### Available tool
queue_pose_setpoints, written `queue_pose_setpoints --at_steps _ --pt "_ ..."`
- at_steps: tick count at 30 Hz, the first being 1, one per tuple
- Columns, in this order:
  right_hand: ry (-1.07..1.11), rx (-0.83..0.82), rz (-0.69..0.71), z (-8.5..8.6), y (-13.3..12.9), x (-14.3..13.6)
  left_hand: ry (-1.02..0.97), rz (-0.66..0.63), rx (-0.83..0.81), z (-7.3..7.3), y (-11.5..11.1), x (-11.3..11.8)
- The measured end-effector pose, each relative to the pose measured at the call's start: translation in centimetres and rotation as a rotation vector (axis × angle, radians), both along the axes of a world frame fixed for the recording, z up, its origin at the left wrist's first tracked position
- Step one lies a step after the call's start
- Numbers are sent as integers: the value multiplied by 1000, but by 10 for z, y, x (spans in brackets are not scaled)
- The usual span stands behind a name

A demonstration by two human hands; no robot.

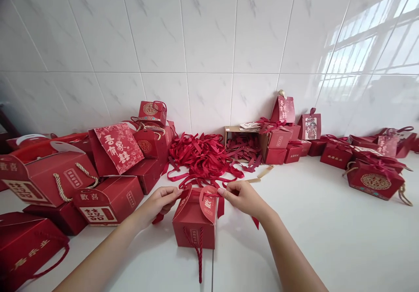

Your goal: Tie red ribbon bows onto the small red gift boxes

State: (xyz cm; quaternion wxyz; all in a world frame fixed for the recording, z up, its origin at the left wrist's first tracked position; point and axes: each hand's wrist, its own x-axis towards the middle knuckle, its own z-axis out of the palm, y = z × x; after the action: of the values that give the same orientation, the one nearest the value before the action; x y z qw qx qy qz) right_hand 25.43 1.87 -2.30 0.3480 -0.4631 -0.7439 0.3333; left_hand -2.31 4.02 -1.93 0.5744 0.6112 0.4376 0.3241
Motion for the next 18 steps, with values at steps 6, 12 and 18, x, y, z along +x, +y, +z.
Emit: queue_pose_setpoints --at_steps 6,12,18 --pt "104 38 -50 1 1 11 13 -20 -73 0 8 -11" --pt "99 273 -96 4 1 18 -12 -18 -142 -2 14 -20" --pt "-14 560 -284 -2 4 19 -113 35 -76 4 13 -23"
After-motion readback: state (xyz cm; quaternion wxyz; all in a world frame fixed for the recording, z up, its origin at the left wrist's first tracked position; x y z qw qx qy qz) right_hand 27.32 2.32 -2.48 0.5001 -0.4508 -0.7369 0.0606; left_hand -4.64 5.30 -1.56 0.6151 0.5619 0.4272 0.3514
